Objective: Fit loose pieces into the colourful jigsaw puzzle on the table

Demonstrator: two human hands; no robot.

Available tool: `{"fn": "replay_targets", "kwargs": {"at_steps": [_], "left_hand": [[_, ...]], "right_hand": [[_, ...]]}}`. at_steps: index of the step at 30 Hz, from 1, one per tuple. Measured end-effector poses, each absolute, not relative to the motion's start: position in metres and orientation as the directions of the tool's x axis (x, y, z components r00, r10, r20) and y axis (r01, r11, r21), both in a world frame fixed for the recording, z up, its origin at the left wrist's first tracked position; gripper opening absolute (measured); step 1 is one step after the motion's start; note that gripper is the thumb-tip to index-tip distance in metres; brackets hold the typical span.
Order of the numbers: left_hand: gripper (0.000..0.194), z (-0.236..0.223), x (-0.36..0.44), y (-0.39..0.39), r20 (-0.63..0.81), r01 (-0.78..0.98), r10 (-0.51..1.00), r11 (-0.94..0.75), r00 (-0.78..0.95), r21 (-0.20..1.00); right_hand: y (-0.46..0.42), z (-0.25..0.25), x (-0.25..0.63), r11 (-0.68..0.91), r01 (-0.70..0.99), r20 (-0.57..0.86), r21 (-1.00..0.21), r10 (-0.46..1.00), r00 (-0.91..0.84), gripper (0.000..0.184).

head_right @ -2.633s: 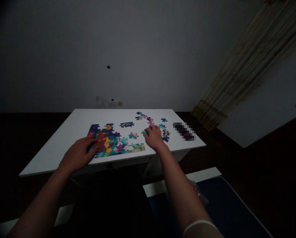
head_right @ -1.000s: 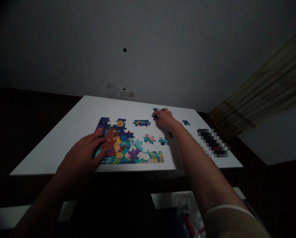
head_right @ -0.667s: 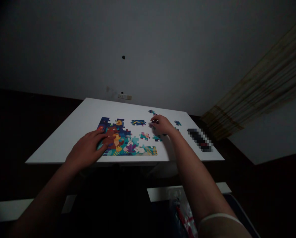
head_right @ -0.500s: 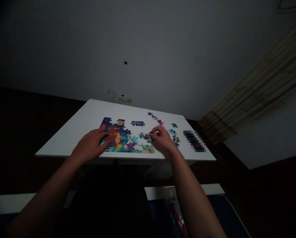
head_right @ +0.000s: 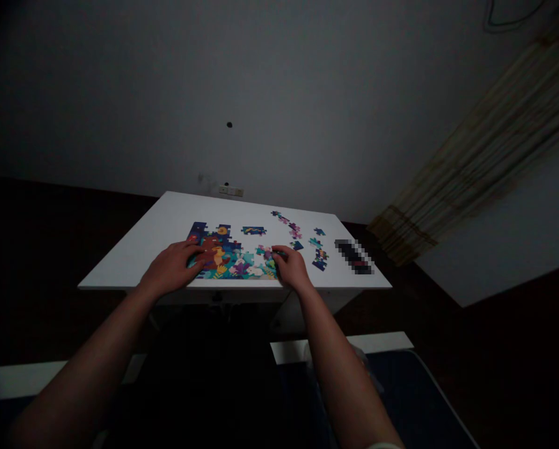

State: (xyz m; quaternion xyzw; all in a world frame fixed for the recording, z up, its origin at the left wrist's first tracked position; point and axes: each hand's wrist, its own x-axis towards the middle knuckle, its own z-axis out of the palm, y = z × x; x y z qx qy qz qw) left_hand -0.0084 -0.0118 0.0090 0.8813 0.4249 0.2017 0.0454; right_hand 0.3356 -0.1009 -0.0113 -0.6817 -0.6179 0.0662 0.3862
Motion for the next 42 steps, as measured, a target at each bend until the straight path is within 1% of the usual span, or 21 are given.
{"fn": "replay_targets", "kwargs": {"at_steps": [3, 8, 10, 15, 20, 24, 34, 38, 42], "left_hand": [[0.052, 0.008, -0.008, -0.011, 0.324, 0.725, 0.764, -0.639, 0.558, 0.258], [0.049, 0.008, -0.007, -0.010, 0.295, 0.731, 0.774, -0.630, 0.561, 0.264], [0.049, 0.008, -0.006, -0.011, 0.292, 0.741, 0.783, -0.617, 0.549, 0.264], [0.052, 0.009, -0.003, -0.011, 0.292, 0.746, 0.786, -0.613, 0.545, 0.259], [0.050, 0.007, -0.003, -0.009, 0.296, 0.741, 0.783, -0.617, 0.546, 0.266], [0.048, 0.005, -0.004, -0.008, 0.305, 0.730, 0.773, -0.630, 0.556, 0.266], [0.047, 0.006, -0.003, -0.010, 0.311, 0.743, 0.785, -0.614, 0.537, 0.266], [0.048, 0.006, -0.003, -0.010, 0.303, 0.750, 0.787, -0.610, 0.537, 0.255], [0.042, 0.004, -0.004, -0.008, 0.302, 0.749, 0.790, -0.608, 0.534, 0.265]], "right_hand": [[-0.103, -0.010, 0.335, 0.065, 0.750, 0.365, -0.658, 0.899, 0.242, 0.021], [-0.105, -0.011, 0.339, 0.022, 0.740, 0.333, -0.672, 0.902, 0.275, 0.026], [-0.106, -0.012, 0.341, 0.015, 0.771, 0.330, -0.637, 0.909, 0.255, 0.029], [-0.110, -0.011, 0.343, 0.030, 0.874, 0.332, -0.486, 0.931, 0.153, 0.031], [-0.113, -0.007, 0.340, 0.085, 0.898, 0.335, -0.433, 0.940, 0.073, 0.028], [-0.112, -0.007, 0.339, 0.104, 0.906, 0.352, -0.409, 0.935, 0.052, 0.027], [-0.114, -0.009, 0.340, 0.143, 0.892, 0.386, -0.428, 0.922, 0.038, 0.027], [-0.115, -0.008, 0.341, 0.177, 0.878, 0.388, -0.444, 0.922, 0.010, 0.031], [-0.118, -0.004, 0.343, 0.217, 0.858, 0.375, -0.466, 0.927, -0.030, 0.034]]}}
